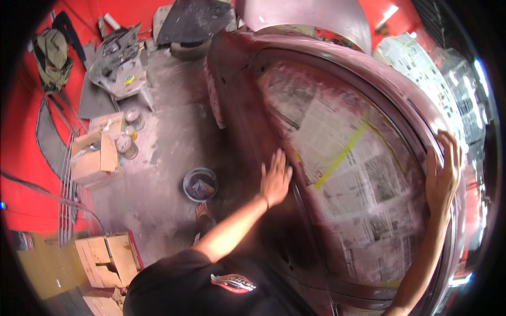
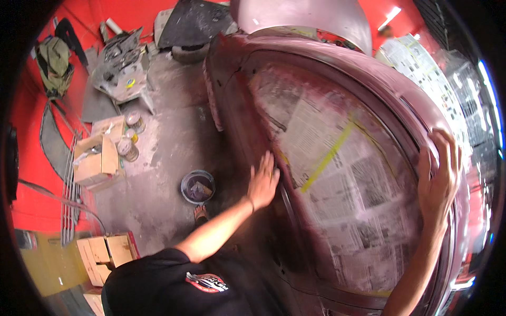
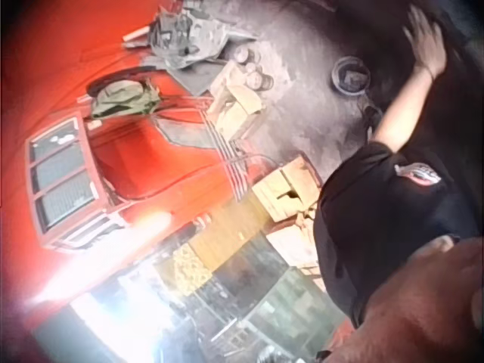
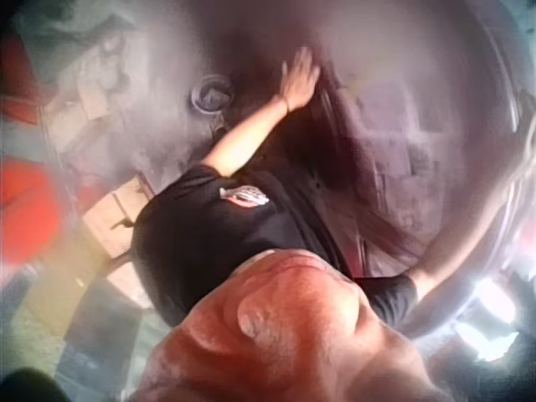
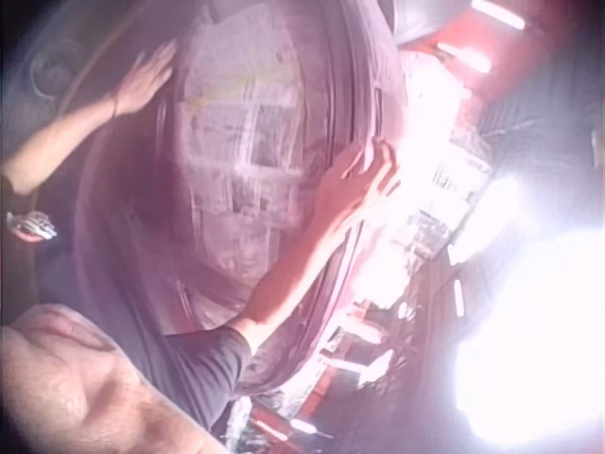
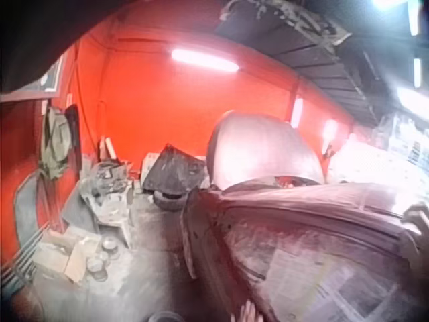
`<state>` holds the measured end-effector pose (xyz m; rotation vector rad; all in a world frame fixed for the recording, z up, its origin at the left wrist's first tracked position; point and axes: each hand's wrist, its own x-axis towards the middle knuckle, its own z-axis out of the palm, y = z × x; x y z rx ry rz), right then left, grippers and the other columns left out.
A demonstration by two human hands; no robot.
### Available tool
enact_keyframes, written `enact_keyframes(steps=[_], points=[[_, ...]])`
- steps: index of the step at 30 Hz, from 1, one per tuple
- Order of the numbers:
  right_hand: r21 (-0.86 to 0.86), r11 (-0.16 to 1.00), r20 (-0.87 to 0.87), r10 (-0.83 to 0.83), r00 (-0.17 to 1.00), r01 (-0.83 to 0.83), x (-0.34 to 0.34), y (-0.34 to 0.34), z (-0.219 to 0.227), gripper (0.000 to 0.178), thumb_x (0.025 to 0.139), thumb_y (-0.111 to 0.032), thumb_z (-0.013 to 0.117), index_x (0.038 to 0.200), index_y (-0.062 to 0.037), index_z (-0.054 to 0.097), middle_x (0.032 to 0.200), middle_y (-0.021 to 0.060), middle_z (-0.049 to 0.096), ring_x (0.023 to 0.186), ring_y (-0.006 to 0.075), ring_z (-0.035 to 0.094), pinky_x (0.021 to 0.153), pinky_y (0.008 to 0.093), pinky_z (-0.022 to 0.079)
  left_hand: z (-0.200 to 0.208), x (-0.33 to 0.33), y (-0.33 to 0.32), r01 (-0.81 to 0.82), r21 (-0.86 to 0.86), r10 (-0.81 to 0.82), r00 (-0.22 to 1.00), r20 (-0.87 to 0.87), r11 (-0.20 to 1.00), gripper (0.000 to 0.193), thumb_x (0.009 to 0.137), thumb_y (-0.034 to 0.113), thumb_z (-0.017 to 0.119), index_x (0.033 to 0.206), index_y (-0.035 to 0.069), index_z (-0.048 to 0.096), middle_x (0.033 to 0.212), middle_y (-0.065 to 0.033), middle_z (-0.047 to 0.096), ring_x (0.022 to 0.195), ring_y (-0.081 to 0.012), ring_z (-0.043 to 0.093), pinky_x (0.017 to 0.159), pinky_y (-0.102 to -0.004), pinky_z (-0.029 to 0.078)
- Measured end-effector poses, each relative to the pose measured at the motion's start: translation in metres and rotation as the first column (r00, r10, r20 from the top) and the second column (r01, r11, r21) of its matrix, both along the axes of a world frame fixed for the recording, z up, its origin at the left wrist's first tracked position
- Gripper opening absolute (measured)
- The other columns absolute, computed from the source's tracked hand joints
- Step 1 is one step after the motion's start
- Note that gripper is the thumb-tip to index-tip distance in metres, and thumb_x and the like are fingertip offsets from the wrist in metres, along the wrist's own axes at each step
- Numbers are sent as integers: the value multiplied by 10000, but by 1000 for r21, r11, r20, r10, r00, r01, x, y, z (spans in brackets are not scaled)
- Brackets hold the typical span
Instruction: The person walks through a garage and sits on the floor to sand a maroon car door with a sanding block. They repeatedly dip the block in a bucket of water and sand the door surface, then wipe it with a cloth.
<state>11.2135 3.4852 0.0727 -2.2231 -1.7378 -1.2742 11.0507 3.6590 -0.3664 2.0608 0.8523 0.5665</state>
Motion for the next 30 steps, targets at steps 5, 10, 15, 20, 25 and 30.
enact_keyframes(steps=[5, 10, 15, 20, 25, 30], points=[[-241, 970, -50, 6, 999, -18, 28, 90, -3, 299, 1015, -133, 655, 1293, -22, 648, 1315, 185, 639, 1243, 396, 594, 1071, 491, 459, 3, 31, 190, -131, -98, 129, 991, -34, 986, 687, 1148, 453, 290, 1646, -19, 308, 1758, -203, 230, 1622, -381, 231, 1280, -645, 222], [-273, 950, 1, -157, 988, 152, 46, 80, -32, 337, 1016, -135, 658, 1338, -43, 620, 1376, 191, 603, 1274, 411, 574, 1091, 517, 451, -2, 20, 88, 1, -89, 2, 1000, 31, 996, 721, 1136, 414, 381, 1684, -17, 197, 1779, -220, 126, 1640, -410, 153, 1294, -646, 152], [-247, 932, 7, -270, 963, 263, 52, 80, -41, 337, 1023, -145, 654, 1340, -39, 612, 1395, 193, 595, 1290, 411, 567, 1106, 536, 436, -5, 32, 153, -52, -54, 50, 997, -53, 997, 706, 1140, 420, 359, 1689, 7, 198, 1790, -162, 145, 1647, -349, 170, 1294, -655, 144], [-290, 923, 79, -242, 967, 255, 47, 91, -28, 327, 1031, -124, 635, 1333, -2, 602, 1374, 219, 592, 1283, 431, 569, 1098, 543, 439, -21, 84, 367, -222, -69, 220, 975, -36, 973, 707, 1145, 466, 265, 1684, 11, 219, 1791, -149, 148, 1644, -339, 180, 1298, -651, 168], [-287, 915, 52, -280, 959, 283, 54, 74, -40, 330, 1043, -125, 625, 1343, 9, 599, 1390, 222, 596, 1305, 427, 572, 1096, 535, 455, -27, 93, 350, -203, -63, 207, 977, 53, 977, 688, 1141, 433, 318, 1677, 8, 247, 1782, -165, 175, 1645, -363, 165, 1292, -656, 168], [-310, 900, 109, -286, 952, 306, 56, 63, -34, 348, 1049, -127, 619, 1367, 11, 586, 1408, 231, 592, 1312, 440, 574, 1108, 540, 457, -27, 77, 326, -119, -6, 119, 993, 25, 993, 678, 1133, 402, 358, 1683, 23, 244, 1780, -167, 182, 1641, -364, 188, 1295, -652, 149]])
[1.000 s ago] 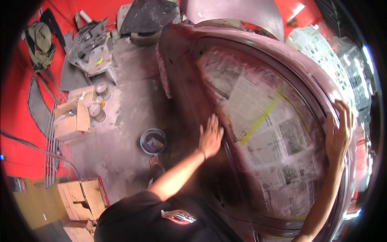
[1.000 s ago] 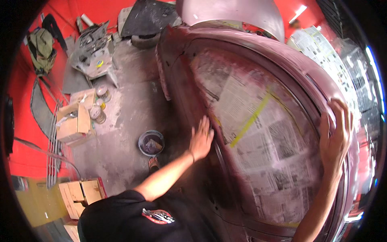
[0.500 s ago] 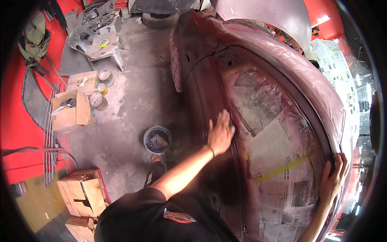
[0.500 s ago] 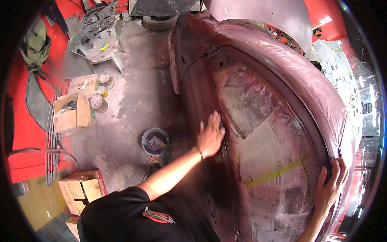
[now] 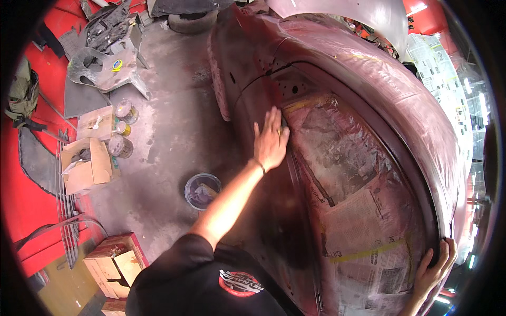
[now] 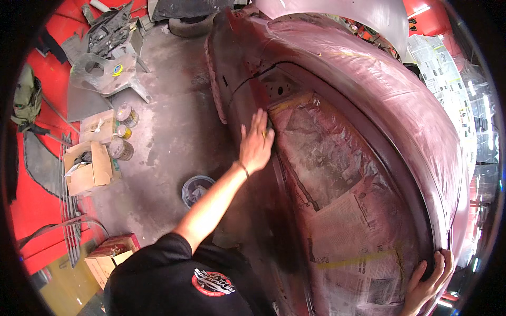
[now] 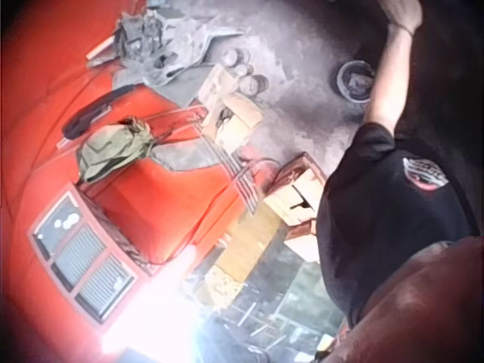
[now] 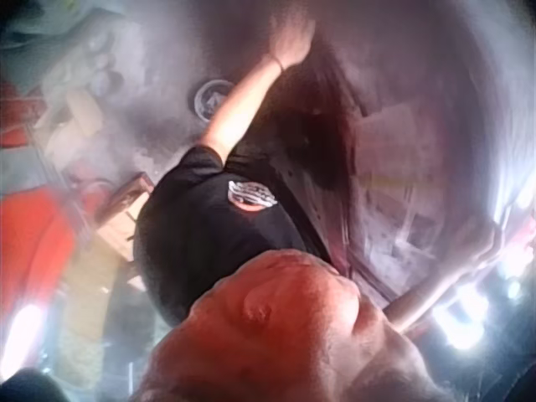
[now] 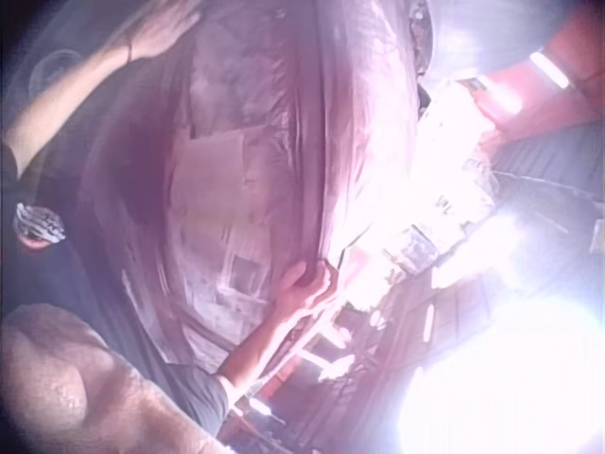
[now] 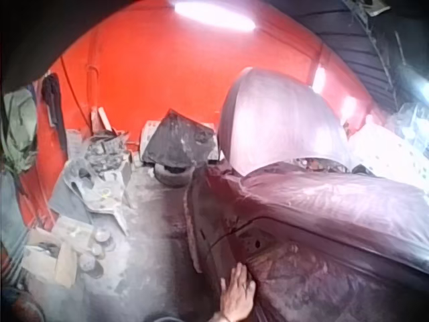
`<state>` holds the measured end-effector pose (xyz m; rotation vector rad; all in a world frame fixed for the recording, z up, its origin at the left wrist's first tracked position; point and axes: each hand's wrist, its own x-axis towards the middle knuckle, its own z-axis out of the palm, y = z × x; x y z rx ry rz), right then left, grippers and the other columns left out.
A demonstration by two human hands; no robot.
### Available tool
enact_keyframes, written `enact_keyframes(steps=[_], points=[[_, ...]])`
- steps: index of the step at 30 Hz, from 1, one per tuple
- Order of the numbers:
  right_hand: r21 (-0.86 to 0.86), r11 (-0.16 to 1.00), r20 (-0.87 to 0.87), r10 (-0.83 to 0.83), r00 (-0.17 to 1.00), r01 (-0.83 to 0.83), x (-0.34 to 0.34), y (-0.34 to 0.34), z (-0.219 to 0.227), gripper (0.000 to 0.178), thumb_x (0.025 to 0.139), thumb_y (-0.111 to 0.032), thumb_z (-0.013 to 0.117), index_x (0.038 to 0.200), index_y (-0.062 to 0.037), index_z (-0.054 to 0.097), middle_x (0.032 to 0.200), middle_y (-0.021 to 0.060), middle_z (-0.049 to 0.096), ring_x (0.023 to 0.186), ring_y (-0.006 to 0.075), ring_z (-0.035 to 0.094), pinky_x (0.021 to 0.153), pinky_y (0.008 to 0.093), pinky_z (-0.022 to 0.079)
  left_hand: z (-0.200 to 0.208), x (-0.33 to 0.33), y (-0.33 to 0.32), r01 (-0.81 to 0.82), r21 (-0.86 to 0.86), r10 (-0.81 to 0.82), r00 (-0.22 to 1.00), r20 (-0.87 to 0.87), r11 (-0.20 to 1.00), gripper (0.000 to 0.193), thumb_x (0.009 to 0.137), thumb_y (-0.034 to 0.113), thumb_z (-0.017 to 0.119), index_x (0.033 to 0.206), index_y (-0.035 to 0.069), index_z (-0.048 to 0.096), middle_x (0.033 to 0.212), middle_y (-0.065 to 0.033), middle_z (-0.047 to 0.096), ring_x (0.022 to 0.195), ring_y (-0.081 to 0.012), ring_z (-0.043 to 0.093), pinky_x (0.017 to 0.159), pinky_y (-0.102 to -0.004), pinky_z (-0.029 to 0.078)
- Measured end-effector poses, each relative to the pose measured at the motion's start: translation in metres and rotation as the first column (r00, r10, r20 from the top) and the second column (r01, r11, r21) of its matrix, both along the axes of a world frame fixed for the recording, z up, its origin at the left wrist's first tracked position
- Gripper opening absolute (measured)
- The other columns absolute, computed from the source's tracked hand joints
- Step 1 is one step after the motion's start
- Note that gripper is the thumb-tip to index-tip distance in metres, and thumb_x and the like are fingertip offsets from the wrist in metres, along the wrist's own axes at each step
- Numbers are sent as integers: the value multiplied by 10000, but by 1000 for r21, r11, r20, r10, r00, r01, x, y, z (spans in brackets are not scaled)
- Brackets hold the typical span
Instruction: The person walks through a garage and sits on the floor to sand a maroon car door with a sanding block. They repeatedly dip the block in a bucket of water and sand the door surface, then wipe it with a cloth.
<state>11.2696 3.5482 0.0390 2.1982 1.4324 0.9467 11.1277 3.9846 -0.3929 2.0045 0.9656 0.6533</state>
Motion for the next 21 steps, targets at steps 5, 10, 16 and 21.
enact_keyframes(steps=[5, 10, 16, 21], points=[[3, 1000, -41, 1, 999, -1, 6, 7, 2, 371, 1046, -117, 618, 1390, 11, 565, 1425, 242, 578, 1323, 444, 570, 1121, 544, 457, -7, 19, 128, -93, 59, 97, 993, -61, 994, 686, 1146, 436, 279, 1667, -11, 262, 1771, -173, 215, 1635, -365, 205, 1293, -637, 175], [37, 999, -54, -36, 998, 39, -2, 2, -2, 353, 1047, -98, 609, 1379, 18, 577, 1436, 246, 570, 1333, 440, 567, 1126, 540, 456, -14, 9, 8, -18, -68, 32, 977, 209, 998, 717, 1140, 430, 359, 1695, 5, 197, 1780, -225, 117, 1642, -434, 116, 1295, -638, 143], [-10, 999, -16, -53, 998, 53, -1, -4, 0, 356, 1059, -96, 591, 1390, 34, 570, 1459, 247, 557, 1346, 436, 551, 1129, 557, 442, -28, 20, 36, -99, -35, 103, 979, 177, 995, 775, 1120, 496, 426, 1713, 74, 160, 1797, -159, 113, 1657, -379, 91, 1274, -696, 110], [-8, 1000, -9, 9, 1000, -9, 7, 8, 1, 352, 1069, -94, 578, 1395, 36, 557, 1465, 239, 553, 1358, 420, 541, 1132, 550, 442, -35, 27, 130, -197, -225, 256, 928, 270, 954, 781, 1140, 563, 298, 1714, 63, 124, 1801, -145, 105, 1662, -353, 75, 1281, -681, 87]])
